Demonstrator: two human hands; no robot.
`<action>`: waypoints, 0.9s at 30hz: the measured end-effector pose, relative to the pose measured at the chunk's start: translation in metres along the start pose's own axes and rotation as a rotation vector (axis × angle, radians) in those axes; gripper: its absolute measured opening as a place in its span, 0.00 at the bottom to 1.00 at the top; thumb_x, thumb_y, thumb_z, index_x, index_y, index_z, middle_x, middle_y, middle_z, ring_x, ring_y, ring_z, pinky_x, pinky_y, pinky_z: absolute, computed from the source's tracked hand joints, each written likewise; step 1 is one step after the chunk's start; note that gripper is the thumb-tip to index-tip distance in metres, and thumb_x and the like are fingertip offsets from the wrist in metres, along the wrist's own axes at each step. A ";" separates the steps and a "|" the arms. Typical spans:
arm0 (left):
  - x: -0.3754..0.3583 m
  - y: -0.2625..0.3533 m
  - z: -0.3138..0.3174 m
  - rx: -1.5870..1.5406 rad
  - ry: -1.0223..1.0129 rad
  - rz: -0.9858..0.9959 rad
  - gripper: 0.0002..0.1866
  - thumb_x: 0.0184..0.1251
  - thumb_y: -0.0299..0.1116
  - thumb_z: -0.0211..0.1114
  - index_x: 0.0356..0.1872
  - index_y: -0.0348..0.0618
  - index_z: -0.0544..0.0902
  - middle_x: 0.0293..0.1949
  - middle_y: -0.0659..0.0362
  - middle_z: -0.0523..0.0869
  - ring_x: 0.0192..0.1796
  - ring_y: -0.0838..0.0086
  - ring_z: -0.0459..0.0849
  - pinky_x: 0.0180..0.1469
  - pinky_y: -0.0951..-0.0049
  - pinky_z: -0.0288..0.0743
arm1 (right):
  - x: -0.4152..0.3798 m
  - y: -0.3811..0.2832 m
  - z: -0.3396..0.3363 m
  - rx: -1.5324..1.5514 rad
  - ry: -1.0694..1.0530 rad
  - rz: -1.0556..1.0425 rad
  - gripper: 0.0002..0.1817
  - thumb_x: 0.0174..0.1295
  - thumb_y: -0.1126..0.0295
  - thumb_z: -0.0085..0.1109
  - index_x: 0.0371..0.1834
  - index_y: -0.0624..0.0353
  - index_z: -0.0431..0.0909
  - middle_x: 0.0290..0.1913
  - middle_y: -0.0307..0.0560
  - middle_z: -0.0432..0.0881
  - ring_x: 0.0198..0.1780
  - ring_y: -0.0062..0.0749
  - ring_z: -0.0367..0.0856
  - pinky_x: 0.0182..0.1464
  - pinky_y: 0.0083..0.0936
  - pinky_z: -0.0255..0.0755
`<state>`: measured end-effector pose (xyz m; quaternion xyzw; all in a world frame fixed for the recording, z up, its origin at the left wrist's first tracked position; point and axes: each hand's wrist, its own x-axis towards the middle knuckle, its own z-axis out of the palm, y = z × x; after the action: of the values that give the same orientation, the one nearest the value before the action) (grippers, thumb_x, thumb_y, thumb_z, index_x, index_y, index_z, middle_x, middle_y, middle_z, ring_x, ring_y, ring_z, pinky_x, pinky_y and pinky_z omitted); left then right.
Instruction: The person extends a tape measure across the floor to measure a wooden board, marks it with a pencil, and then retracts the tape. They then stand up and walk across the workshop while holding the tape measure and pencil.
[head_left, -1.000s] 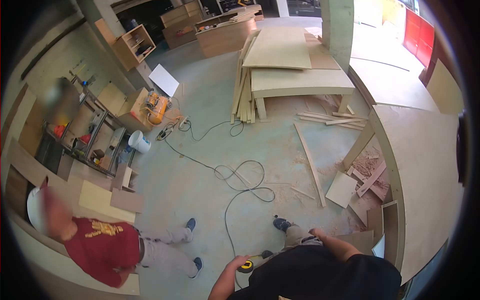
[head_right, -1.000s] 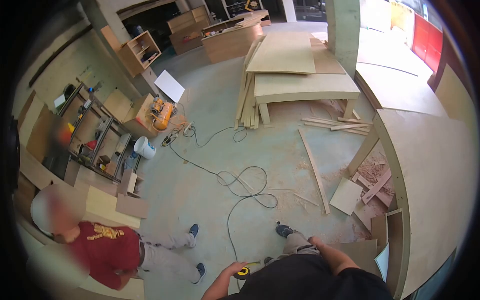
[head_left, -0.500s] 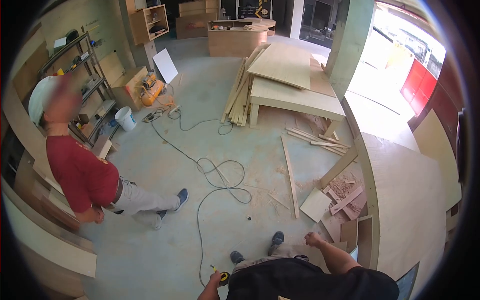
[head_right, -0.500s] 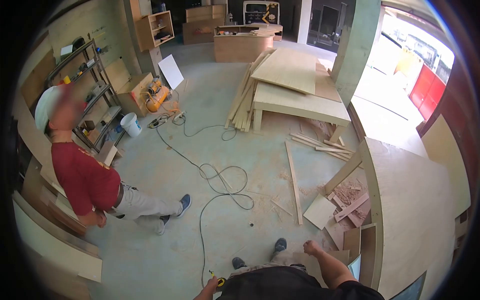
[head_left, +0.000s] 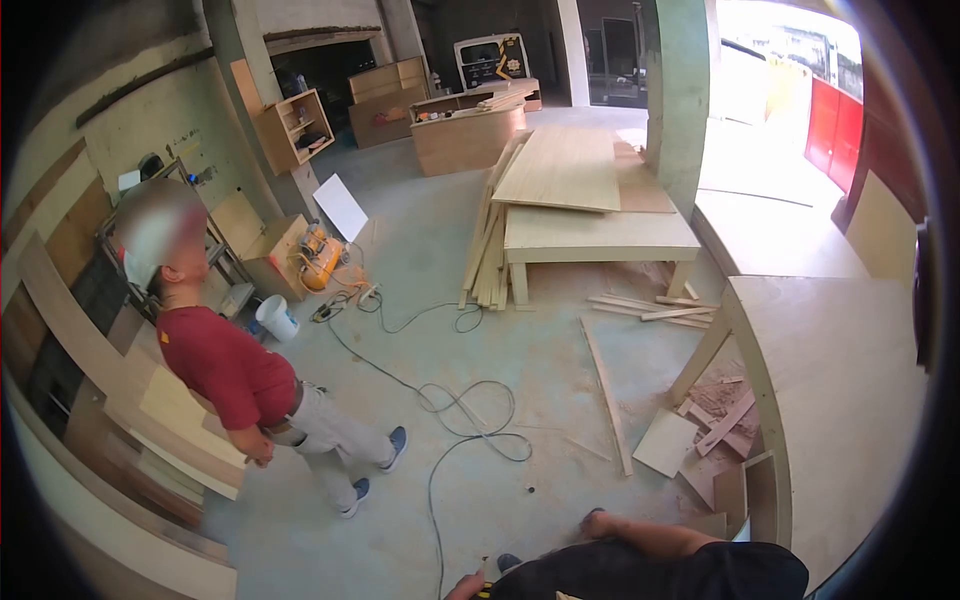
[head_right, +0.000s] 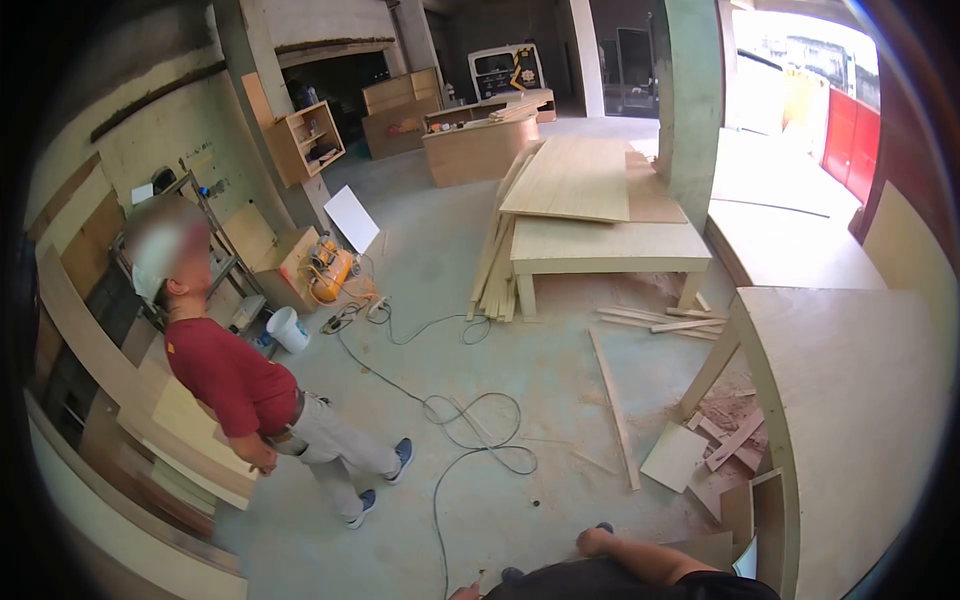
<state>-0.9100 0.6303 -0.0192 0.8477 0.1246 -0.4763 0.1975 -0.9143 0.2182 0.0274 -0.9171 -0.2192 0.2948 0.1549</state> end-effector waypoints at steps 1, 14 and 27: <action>-0.003 0.010 -0.004 0.025 0.002 0.015 0.39 0.70 0.59 0.33 0.51 0.30 0.78 0.53 0.34 0.77 0.61 0.46 0.73 0.64 0.58 0.65 | 0.007 0.027 0.016 0.026 -0.061 0.107 0.13 0.56 0.66 0.50 0.31 0.60 0.84 0.39 0.53 0.84 0.42 0.47 0.83 0.44 0.42 0.77; -0.001 0.205 -0.074 0.143 0.322 0.210 0.40 0.64 0.68 0.44 0.61 0.40 0.70 0.53 0.38 0.79 0.57 0.47 0.77 0.59 0.55 0.69 | -0.129 0.137 -0.047 1.032 0.388 0.959 0.17 0.52 0.59 0.55 0.32 0.63 0.83 0.30 0.55 0.82 0.32 0.40 0.81 0.34 0.35 0.75; -0.131 0.478 -0.070 -0.020 -0.083 1.140 0.30 0.68 0.53 0.56 0.62 0.45 0.65 0.49 0.44 0.81 0.49 0.53 0.83 0.48 0.61 0.75 | -0.121 0.086 -0.148 1.514 0.771 0.353 0.27 0.60 0.45 0.57 0.47 0.58 0.79 0.37 0.43 0.80 0.39 0.27 0.78 0.41 0.25 0.72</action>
<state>-0.7333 0.2332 0.2290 0.7595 -0.3556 -0.3263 0.4361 -0.8855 0.0621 0.1641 -0.6238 0.2492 0.0495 0.7391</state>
